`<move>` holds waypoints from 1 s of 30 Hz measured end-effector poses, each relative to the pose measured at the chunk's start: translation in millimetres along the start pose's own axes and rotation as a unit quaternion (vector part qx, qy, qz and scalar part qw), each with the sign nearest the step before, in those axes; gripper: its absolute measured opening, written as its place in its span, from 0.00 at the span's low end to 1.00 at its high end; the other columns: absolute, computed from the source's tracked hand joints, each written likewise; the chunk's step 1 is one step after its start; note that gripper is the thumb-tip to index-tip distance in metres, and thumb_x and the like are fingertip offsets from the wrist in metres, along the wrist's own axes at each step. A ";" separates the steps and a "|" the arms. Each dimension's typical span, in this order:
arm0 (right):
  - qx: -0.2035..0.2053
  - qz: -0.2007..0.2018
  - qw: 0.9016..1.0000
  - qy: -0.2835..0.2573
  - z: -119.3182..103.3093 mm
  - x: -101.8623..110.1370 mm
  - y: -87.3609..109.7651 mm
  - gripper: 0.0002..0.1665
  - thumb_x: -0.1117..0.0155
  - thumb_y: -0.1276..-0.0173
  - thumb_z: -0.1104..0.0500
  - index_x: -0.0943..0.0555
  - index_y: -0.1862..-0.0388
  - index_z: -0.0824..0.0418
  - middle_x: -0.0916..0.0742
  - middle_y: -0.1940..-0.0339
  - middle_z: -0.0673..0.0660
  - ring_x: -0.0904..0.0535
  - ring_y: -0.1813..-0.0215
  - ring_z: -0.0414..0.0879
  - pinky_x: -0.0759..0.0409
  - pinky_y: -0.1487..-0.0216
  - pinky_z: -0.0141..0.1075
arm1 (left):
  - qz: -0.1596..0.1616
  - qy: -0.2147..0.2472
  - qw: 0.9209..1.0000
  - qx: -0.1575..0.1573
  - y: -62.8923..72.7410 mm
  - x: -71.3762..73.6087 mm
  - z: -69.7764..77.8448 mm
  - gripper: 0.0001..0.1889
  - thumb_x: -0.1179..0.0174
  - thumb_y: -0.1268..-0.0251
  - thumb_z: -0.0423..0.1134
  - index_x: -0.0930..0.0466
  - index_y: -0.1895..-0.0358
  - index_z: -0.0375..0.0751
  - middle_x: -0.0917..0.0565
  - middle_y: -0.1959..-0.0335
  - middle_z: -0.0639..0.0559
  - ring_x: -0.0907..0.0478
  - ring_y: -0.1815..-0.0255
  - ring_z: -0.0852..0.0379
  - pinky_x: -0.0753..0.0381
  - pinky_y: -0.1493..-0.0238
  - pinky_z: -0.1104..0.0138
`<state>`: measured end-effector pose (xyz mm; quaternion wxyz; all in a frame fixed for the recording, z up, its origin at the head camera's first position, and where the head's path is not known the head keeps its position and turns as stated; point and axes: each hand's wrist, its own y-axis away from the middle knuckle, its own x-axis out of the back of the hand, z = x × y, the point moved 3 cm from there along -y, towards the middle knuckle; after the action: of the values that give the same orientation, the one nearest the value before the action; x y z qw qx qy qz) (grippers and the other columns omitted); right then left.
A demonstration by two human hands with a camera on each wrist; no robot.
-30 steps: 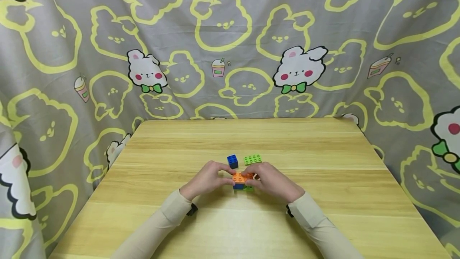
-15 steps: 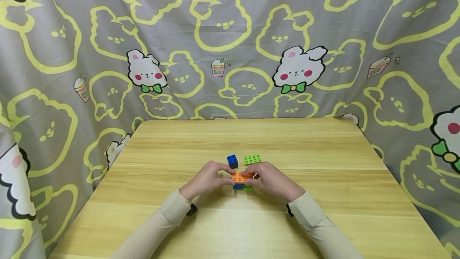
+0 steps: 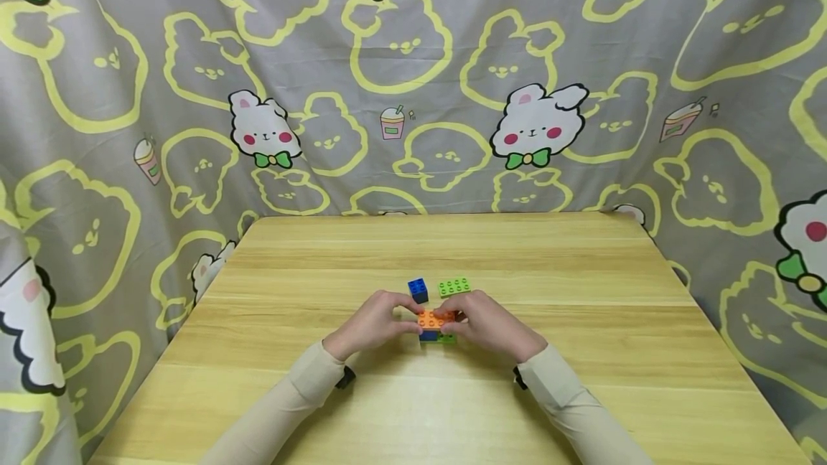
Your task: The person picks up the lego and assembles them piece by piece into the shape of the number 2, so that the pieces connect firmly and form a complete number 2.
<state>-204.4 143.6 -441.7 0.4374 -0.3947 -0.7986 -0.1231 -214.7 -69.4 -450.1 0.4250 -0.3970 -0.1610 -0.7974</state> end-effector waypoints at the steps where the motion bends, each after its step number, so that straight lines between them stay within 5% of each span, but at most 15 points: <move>1: 0.001 0.000 1.000 0.000 0.2 0.1 0.1 0.13 0.28 0.31 0.59 0.11 0.48 0.54 0.10 0.50 0.48 0.15 0.51 0.39 0.16 0.51 0.34 | -0.001 0.001 1.000 0.000 0.1 0.0 0.1 0.14 0.28 0.36 0.45 0.10 0.50 0.46 0.10 0.53 0.56 0.14 0.50 0.56 0.20 0.53 0.70; 30: 0.022 -0.002 1.000 -0.006 1.7 0.9 0.3 0.14 0.29 0.31 0.60 0.12 0.47 0.55 0.09 0.51 0.49 0.14 0.51 0.39 0.14 0.50 0.39 | -0.006 0.003 1.000 0.000 -1.0 1.9 2.6 0.15 0.28 0.36 0.45 0.10 0.50 0.43 0.10 0.52 0.52 0.14 0.50 0.53 0.19 0.54 0.70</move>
<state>-205.5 145.2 -442.0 0.4411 -0.3839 -0.8044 -0.1043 -214.8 -68.3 -446.9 0.4207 -0.3932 -0.1620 -0.8013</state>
